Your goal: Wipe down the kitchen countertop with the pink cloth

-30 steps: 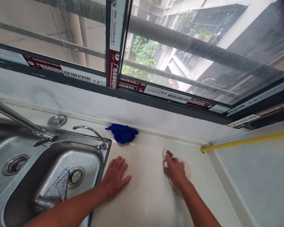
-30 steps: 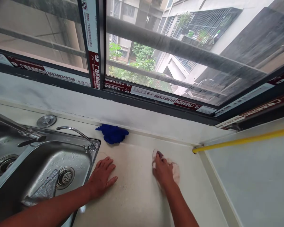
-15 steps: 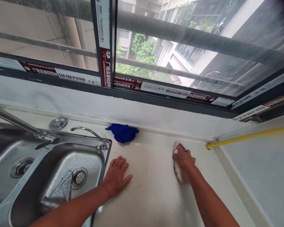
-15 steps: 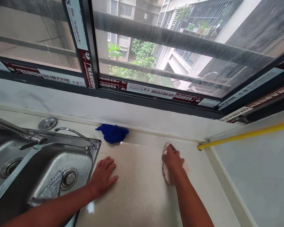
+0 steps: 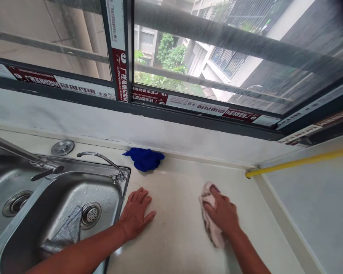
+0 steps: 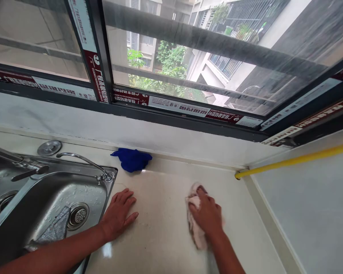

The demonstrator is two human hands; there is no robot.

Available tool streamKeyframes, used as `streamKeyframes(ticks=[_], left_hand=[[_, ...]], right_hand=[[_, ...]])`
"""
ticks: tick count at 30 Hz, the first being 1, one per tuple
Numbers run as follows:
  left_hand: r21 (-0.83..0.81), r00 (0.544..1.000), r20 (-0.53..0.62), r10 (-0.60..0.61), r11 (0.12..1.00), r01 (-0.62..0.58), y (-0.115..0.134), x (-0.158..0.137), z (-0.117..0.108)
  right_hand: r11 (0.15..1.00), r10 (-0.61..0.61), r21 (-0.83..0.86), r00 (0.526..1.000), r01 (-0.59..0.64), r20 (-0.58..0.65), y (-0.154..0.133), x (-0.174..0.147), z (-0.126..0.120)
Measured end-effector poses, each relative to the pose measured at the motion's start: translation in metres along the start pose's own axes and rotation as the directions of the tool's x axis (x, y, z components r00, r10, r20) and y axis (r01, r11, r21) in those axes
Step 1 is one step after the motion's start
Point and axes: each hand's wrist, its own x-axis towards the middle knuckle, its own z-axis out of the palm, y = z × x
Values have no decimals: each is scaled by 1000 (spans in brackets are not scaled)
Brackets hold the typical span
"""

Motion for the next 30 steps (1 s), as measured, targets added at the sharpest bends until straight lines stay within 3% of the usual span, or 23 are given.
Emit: streamKeyframes(ticks=[4, 7, 9, 13, 17, 18, 20, 22, 23, 25, 27, 30], left_hand=[[12, 1000, -15, 10, 1000, -10, 0, 0, 1], [32, 1000, -10, 15, 999, -15, -1, 0, 3], [34, 1000, -5, 19, 999, -19, -1, 1, 3], [28, 1000, -11, 15, 999, -15, -2, 2, 1], [37, 999, -25, 25, 999, -24, -3, 2, 0], [42, 999, -27, 30, 999, -29, -3, 2, 0], [53, 999, -28, 38, 998, -37, -4, 2, 0], [65, 999, -31, 38, 997, -36, -5, 2, 1], [70, 999, -32, 38, 997, -36, -5, 3, 0], [79, 999, -30, 39, 996, -37, -5, 3, 0], [86, 999, -29, 42, 996, -39, -5, 4, -2], [89, 998, -29, 53, 995, -50, -4, 5, -4]], right_hand=[[948, 319, 3, 946, -319, -51, 57, 42, -11], [894, 448, 47, 888, -446, -103, 56, 75, -16], [899, 437, 73, 890, -431, -133, 37, 95, -16], [970, 225, 126, 963, -207, -146, -25, 113, -13], [978, -103, 166, 987, 124, -124, -107, 77, -3], [959, -201, 180, 973, 219, -116, -126, 64, 0], [869, -431, 215, 895, 446, -115, -157, 41, 6], [791, -560, 234, 823, 566, -99, -170, 36, 6], [789, -566, 236, 820, 568, -85, -169, 41, 4], [851, -473, 226, 879, 473, -61, -149, 65, -2], [917, -325, 220, 943, 332, -69, -115, 94, -9], [970, -100, 213, 991, 118, -91, -48, 120, -17]])
